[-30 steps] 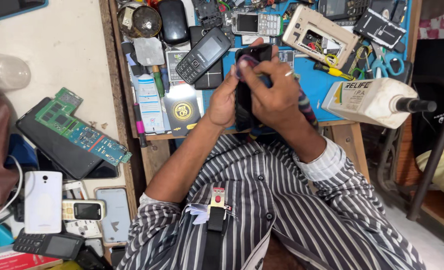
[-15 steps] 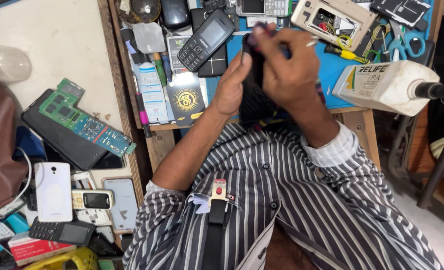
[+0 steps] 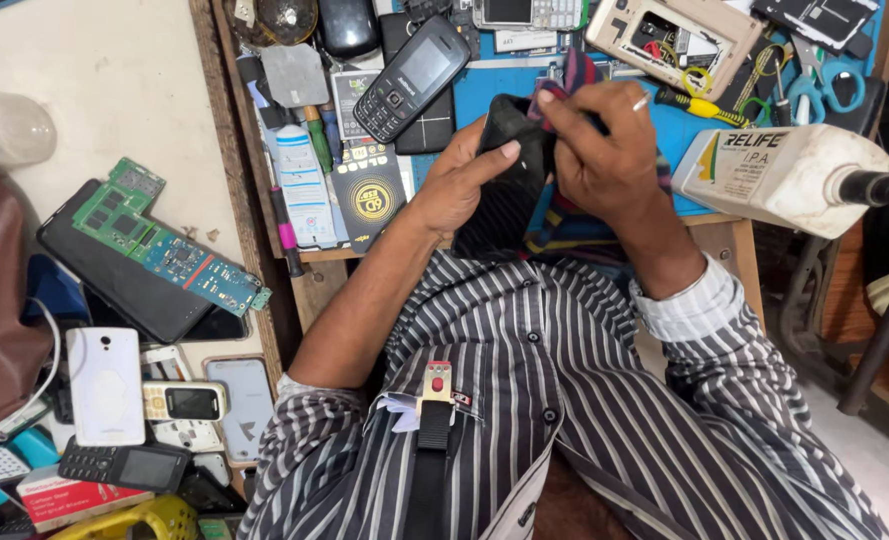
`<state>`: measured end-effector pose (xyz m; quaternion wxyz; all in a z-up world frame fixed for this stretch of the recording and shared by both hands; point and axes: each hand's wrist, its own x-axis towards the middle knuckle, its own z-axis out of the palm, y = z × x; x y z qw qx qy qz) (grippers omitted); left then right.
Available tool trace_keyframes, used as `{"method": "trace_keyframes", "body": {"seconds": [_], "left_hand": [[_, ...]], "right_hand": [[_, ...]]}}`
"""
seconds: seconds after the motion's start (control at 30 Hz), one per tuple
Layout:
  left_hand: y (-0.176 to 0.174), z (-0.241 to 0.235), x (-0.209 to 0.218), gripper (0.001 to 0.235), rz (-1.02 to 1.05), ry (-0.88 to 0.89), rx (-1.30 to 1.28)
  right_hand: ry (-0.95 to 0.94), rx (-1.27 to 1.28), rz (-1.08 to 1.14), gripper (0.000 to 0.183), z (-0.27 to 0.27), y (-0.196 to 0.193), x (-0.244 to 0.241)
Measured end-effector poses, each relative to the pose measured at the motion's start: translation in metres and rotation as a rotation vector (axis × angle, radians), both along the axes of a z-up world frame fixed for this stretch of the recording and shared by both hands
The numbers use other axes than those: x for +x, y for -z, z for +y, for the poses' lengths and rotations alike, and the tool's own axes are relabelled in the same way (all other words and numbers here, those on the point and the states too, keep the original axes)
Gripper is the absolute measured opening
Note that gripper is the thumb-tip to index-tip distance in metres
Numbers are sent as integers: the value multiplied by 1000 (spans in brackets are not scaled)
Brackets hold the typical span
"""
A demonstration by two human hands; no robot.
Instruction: The person wipes the screen and edges of a black smartphone with a multicolored cloth. The person repeatedly rubs the front and back surfaces of the device while holding it in both hands.
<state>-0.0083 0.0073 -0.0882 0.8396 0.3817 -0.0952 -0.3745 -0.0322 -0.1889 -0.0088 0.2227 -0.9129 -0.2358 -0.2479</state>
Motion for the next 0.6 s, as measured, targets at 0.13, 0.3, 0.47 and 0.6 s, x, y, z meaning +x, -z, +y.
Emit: {"method": "trace_keyframes", "body": {"seconds": [0.13,0.3,0.47,0.6], "left_hand": [[7,-10,-5,34,-45,-20,18],[8,-6,-6,32,-84,-23,-13],[10,-6,-4,29,-20,4,-10],[7,-10,-4,33,-90,-27,49]], "right_hand": [[-59,6,12,43,2,8,-2],[-73,-13,-2,41,5,2,-1],[-46,-31,-2,41,4,2,-1],[-114,-53,-9,44,3,9,0]]}}
